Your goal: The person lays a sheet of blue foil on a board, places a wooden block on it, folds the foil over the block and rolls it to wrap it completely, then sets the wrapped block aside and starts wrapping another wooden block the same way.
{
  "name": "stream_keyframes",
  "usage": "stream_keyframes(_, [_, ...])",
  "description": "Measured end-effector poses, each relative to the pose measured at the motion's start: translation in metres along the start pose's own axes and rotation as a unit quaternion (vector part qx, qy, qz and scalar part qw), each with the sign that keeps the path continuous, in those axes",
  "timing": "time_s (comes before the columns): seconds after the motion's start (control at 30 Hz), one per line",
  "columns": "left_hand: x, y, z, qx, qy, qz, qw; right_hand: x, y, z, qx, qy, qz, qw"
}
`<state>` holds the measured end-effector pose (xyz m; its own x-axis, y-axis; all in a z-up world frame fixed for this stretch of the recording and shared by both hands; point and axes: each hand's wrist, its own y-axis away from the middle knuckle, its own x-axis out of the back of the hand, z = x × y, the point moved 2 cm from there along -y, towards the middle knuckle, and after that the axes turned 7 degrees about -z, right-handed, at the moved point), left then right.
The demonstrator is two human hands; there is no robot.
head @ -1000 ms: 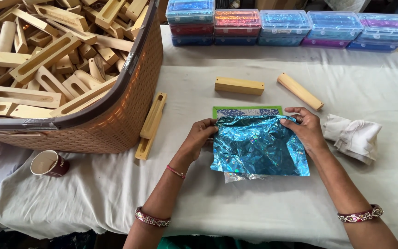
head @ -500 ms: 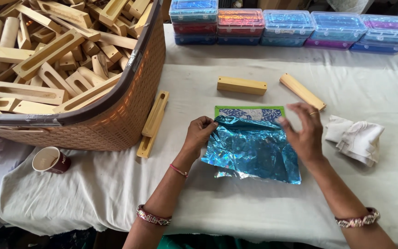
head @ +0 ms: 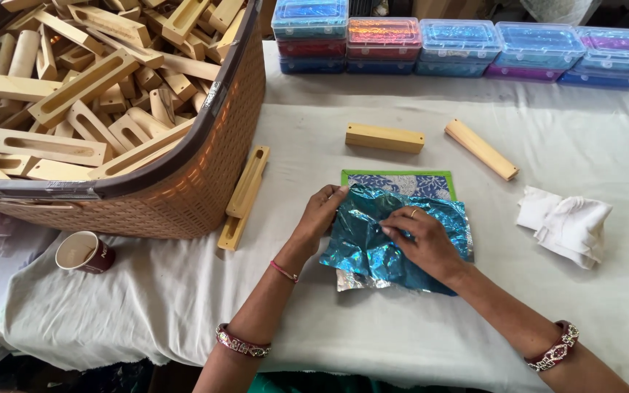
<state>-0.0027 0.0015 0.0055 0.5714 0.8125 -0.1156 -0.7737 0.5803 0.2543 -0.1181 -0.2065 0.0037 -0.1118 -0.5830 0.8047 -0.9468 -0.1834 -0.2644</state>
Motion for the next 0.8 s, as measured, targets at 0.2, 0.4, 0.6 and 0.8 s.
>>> stream_keyframes(0.2, [-0.004,0.003,0.003,0.027,0.041,-0.052,0.997,0.025,-0.013,-0.038,0.067,0.040,0.015,0.997])
stream_keyframes(0.4, [0.002,-0.007,-0.009,0.034,0.020,-0.074,0.996,0.011,-0.010,-0.005,0.004,0.039,-0.015,0.999])
stream_keyframes(0.6, [-0.002,0.000,-0.006,-0.013,0.010,-0.082,0.996,0.019,-0.013,0.006,-0.014,-0.072,-0.025,0.997])
stream_keyframes(0.8, [-0.018,0.014,0.019,-0.212,-0.229,0.015,0.950,0.019,-0.014,0.015,-0.052,-0.148,-0.054,0.986])
